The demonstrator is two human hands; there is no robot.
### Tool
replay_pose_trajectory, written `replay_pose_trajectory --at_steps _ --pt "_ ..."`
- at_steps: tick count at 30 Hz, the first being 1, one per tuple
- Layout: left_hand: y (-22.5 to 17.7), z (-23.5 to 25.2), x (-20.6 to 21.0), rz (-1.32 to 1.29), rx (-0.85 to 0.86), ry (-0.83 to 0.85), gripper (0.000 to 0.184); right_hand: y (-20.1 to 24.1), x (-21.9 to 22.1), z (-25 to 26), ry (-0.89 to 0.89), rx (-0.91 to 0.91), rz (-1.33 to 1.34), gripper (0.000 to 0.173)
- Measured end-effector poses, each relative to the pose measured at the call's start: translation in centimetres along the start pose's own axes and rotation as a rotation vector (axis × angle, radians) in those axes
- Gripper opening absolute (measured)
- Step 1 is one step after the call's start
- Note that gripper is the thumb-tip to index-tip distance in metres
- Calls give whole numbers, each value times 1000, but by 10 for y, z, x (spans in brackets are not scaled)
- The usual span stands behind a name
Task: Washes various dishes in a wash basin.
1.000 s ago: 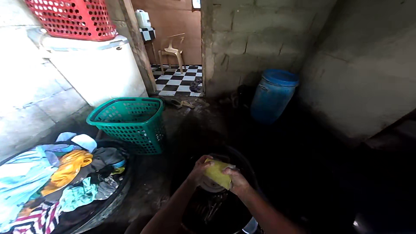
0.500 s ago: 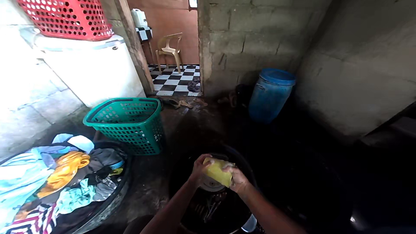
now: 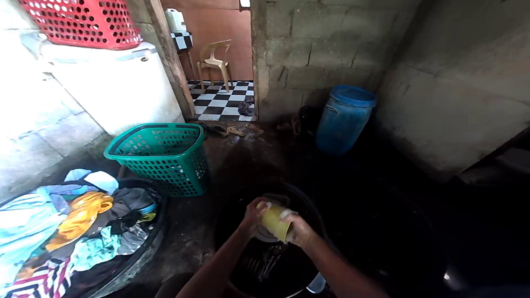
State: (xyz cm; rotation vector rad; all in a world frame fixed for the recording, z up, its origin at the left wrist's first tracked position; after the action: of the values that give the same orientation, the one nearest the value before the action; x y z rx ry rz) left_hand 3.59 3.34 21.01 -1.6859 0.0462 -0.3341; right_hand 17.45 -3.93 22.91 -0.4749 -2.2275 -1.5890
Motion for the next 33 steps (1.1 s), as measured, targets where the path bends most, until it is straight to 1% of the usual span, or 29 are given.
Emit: replay_pose_trajectory --at_steps 1,2,3,4,5,6,8,9,10,11,12,13,14,16,17,18,19,21,22,23,25,26,27,28,29,30,31,32,33 --pt "0 0 0 -56 25 22 27 0 0 3 -8 10 183 12" --pt "1 1 -2 -103 21 47 29 -1 -1 5 -32 -2 242 12" --pt "0 3 -5 -127 -13 86 32 -1 -1 4 -85 -29 200 14" --pt "0 4 -7 -121 -79 136 37 0 -1 1 -146 -67 65 17" --pt "1 5 -10 -92 -166 186 46 3 1 -2 -182 -102 -158 23" --pt "1 5 -12 -55 -256 240 48 7 3 -6 -162 -133 -448 32" --pt "1 5 -14 4 -402 262 39 10 11 -6 -13 -202 -1093 43" --pt "0 6 -14 17 -452 215 42 8 16 -6 83 -250 -1377 47" --pt "0 6 -13 26 -461 126 41 6 19 -6 160 -253 -1547 51" --pt "-1 6 -12 29 -426 26 38 4 21 -6 194 -209 -1593 55" --pt "-1 5 -10 55 -359 -46 35 3 20 -6 191 -150 -1521 60" --pt "-2 4 -7 87 -281 -84 33 4 19 -6 148 -130 -1338 60" --pt "-2 3 -5 101 -209 -93 32 3 14 -5 84 -116 -1036 57" --pt "0 0 -1 32 -80 -61 29 0 4 -1 -4 -42 -282 30" --pt "2 0 -1 -44 -22 -37 28 -1 2 3 -1 -11 -2 22" --pt "4 1 -2 -114 17 -9 28 -1 1 6 7 8 160 20" --pt "4 3 -4 -165 34 17 29 0 1 7 -22 -4 210 20" --pt "4 7 -9 -171 -24 82 30 5 3 1 -178 -58 46 27" --pt "2 7 -10 -122 -100 121 32 7 3 -1 -229 -89 -158 36" --pt "0 7 -11 -64 -198 162 34 10 4 -3 -205 -119 -455 44" --pt "-3 5 -11 8 -378 184 37 14 13 -8 -13 -212 -1151 44" --pt "-5 5 -9 28 -423 157 41 14 19 -13 118 -236 -1455 45" --pt "-5 5 -9 36 -427 110 42 12 22 -15 221 -213 -1638 48" --pt "-3 5 -8 42 -392 41 37 9 23 -15 260 -181 -1703 52" --pt "-2 5 -8 54 -339 -26 32 8 22 -14 250 -141 -1655 57" --pt "-2 5 -6 76 -283 -62 31 7 20 -11 202 -113 -1505 60" --pt "-3 4 -3 93 -223 -75 30 7 16 -11 128 -103 -1246 59" --pt "-3 3 -1 83 -165 -71 29 7 12 -10 51 -75 -900 51" --pt "-3 1 1 43 -103 -50 26 6 8 -10 -6 -34 -506 36"
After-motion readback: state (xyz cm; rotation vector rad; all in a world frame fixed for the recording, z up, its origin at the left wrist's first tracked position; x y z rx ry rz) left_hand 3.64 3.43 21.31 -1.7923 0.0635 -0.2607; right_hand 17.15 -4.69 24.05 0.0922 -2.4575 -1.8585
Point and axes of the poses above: each hand's wrist, its own z-axis towards the middle knuckle, its own x-axis out of the palm, y = z × x, the point moved 4 cm from there along z, towards the middle knuckle, and after that the axes turned 2 degrees about -y, right-handed, at the moved point
